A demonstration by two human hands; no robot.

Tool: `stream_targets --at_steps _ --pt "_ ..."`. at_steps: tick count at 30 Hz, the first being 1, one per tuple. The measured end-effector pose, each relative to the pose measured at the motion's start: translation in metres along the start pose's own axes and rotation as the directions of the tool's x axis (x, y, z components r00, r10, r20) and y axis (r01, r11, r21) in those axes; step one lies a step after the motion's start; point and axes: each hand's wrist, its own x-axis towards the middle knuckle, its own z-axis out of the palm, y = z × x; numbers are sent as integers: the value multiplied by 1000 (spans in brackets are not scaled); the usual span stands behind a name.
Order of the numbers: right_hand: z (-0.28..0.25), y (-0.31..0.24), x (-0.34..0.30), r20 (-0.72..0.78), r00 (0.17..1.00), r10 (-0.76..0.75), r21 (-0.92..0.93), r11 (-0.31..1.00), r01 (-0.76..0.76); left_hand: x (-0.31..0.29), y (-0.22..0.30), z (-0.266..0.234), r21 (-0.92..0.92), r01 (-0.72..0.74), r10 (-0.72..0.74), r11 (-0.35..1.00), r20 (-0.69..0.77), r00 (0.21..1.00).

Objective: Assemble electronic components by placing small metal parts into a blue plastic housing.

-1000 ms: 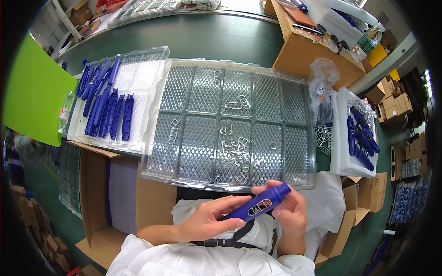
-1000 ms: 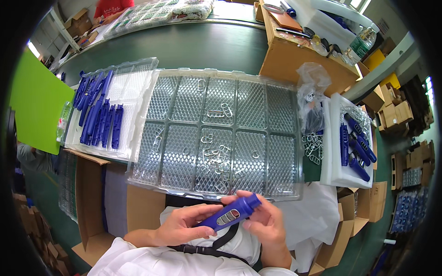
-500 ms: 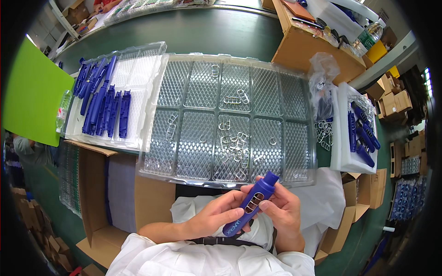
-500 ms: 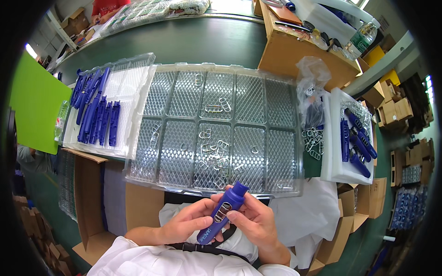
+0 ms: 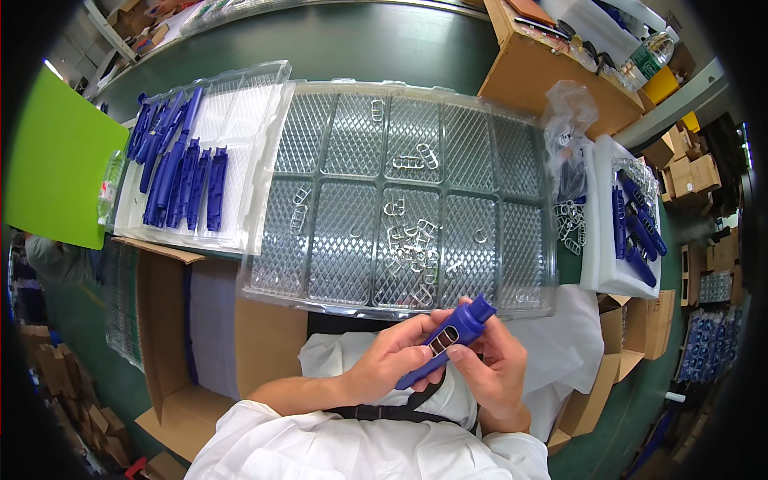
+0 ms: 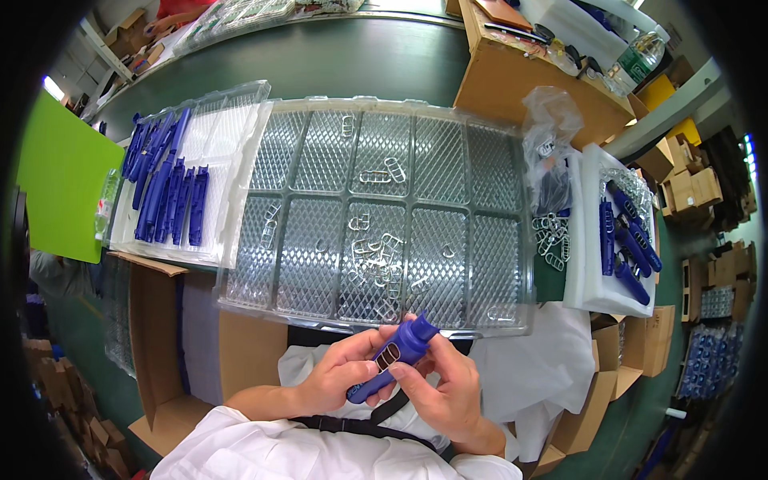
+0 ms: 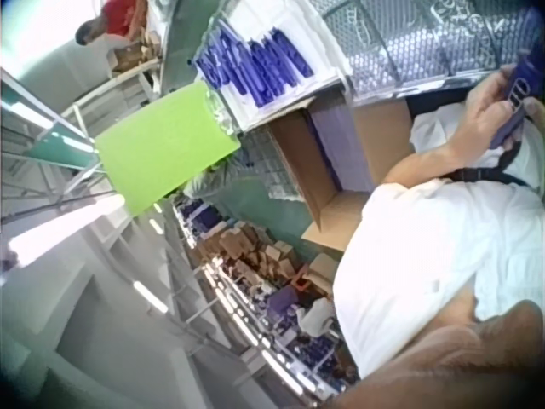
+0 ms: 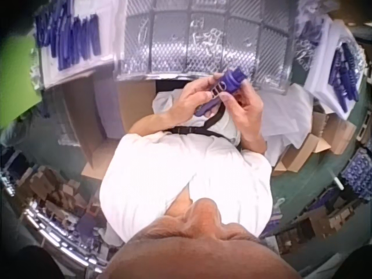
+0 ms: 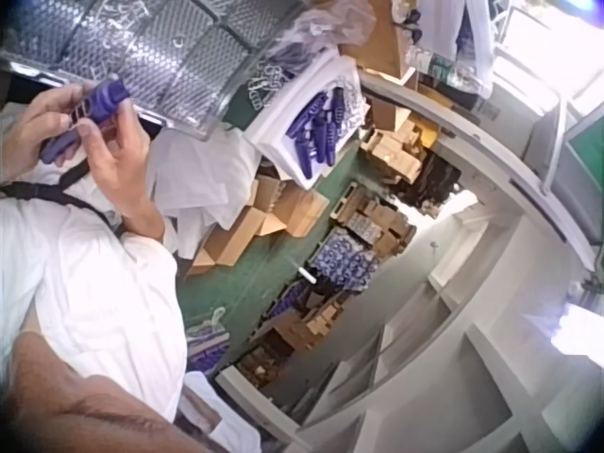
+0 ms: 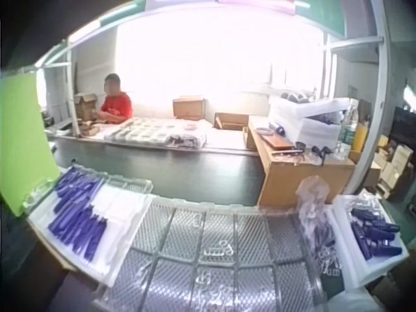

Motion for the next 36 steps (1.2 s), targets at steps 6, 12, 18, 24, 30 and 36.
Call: stream_targets --at_steps 6,12,18,24,30,36 --pt "-3 8 -4 -6 1000 15 77 997 -15 2 -8 1 -83 -9 9 997 3 1000" --pt "-7 1 1 -26 998 57 259 965 -49 -2 2 1 -75 66 -62 995 55 997" --pt "-7 -3 -3 23 994 108 310 944 -110 -5 -5 -7 -76 56 -48 995 107 993" --pt "-7 2 -4 59 996 62 275 958 -76 -8 0 7 121 -70 65 990 49 997" --pt "-5 -2 -2 60 994 87 335 937 -103 -9 -1 4 218 -102 92 971 55 994" --pt "-11 1 2 78 978 195 500 841 -208 -16 15 6 164 21 -35 986 85 996"
